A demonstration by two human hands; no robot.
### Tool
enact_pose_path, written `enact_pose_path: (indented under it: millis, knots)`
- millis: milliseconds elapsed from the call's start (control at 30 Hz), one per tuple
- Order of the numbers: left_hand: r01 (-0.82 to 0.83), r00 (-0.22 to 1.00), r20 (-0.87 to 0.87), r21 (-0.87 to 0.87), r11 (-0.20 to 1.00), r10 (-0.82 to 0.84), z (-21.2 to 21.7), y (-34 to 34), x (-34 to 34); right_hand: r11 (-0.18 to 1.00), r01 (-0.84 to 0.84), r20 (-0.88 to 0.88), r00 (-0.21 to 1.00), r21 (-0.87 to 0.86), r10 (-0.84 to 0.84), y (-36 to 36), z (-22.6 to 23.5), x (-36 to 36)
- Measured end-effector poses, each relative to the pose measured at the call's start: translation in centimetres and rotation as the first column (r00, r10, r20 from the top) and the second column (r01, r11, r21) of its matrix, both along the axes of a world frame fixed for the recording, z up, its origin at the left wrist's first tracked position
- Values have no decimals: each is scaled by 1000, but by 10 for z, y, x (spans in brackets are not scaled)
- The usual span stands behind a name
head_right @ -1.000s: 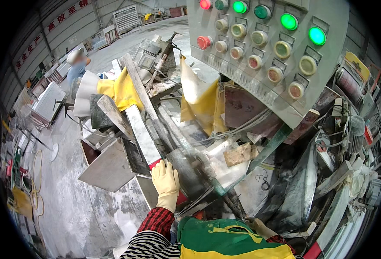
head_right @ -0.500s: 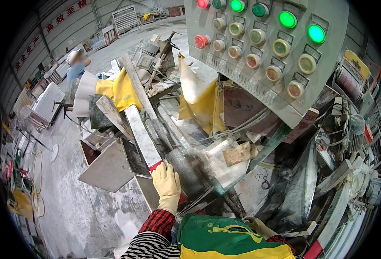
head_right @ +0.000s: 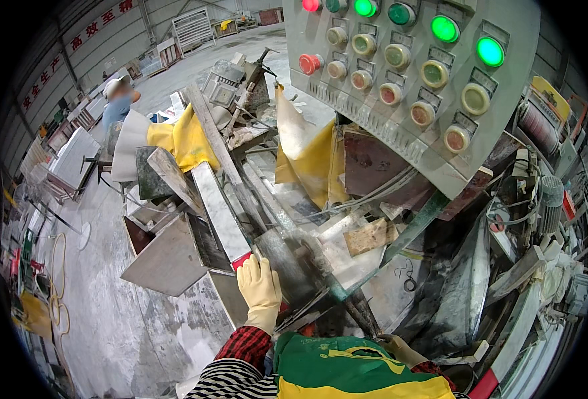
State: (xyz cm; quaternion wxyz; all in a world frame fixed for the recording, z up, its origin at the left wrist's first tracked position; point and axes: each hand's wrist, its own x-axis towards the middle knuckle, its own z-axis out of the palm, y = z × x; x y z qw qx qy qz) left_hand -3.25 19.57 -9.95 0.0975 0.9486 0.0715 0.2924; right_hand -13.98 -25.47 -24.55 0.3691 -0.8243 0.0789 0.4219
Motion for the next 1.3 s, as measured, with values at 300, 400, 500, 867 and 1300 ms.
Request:
enact_pose_path:
  millis: [300,400,500,867,1300]
  knots:
    - [-14,1000,3,48,999,14,-2,-6,-9,997,-73,83,994,20,71,3,11,0]
    - [10,999,50,57,998,-13,-2,-7,-7,983,-131,168,980,131,108,-10,-11,-5]
    - [45,998,-46,-96,994,-50,5,1,-6,964,-143,184,978,225,102,-17,-17,-3]
    - [-244,964,-179,-300,922,197,-18,69,63,976,53,101,992,211,-76,-3,16,-22]
    - [102,989,-48,-457,883,-139,-44,6,-53,673,444,-128,876,591,-466,-1,26,-84]
